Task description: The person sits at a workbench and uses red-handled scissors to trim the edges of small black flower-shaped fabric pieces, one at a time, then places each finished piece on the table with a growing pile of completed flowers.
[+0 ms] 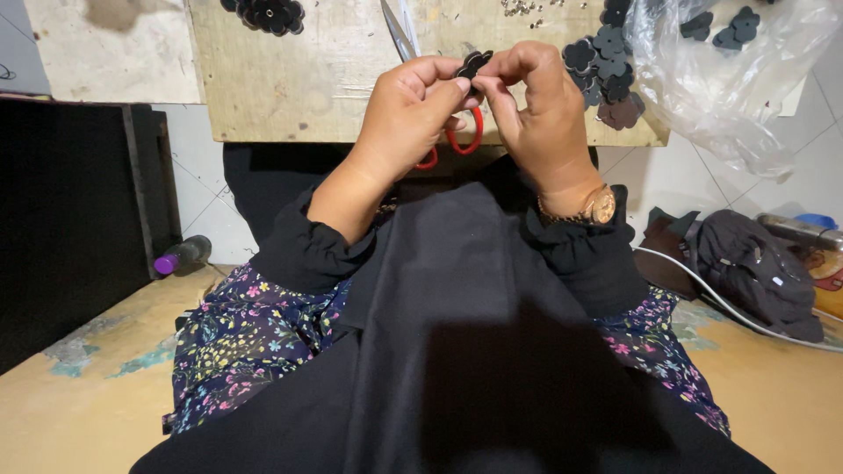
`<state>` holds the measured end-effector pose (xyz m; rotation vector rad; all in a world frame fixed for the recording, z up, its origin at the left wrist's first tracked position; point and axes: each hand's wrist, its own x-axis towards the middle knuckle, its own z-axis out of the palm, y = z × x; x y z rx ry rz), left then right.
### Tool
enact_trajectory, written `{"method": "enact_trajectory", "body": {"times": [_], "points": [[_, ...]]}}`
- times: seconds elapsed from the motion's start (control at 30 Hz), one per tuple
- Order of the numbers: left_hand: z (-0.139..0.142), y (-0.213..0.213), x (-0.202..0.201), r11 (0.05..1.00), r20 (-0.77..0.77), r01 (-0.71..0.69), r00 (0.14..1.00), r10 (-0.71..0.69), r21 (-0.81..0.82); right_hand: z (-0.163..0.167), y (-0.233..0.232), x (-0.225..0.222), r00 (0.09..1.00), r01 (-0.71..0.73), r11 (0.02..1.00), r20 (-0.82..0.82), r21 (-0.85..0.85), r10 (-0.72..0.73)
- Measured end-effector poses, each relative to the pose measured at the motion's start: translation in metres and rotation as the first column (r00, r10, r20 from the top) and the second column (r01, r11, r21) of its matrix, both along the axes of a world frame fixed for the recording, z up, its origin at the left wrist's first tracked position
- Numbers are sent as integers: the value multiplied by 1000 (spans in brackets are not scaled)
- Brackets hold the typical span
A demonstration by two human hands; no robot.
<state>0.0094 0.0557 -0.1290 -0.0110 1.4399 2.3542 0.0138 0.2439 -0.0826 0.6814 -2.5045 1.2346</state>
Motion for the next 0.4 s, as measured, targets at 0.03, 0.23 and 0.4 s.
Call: {"method": "enact_trajectory", "body": {"times": [0.03, 0.23, 0.4], "points": [[1, 0, 1, 1000, -16, -1, 1000, 1, -6, -1, 0, 1, 999, 7, 1000, 35, -29, -6], [6, 1, 3, 985, -83, -13, 997, -1, -173, -18, 4, -2, 952, 29, 925, 294, -378, 90], [6, 0, 2, 977, -87, 10, 996, -29, -213, -32, 8, -2, 953, 76, 915, 300, -396, 51]]}}
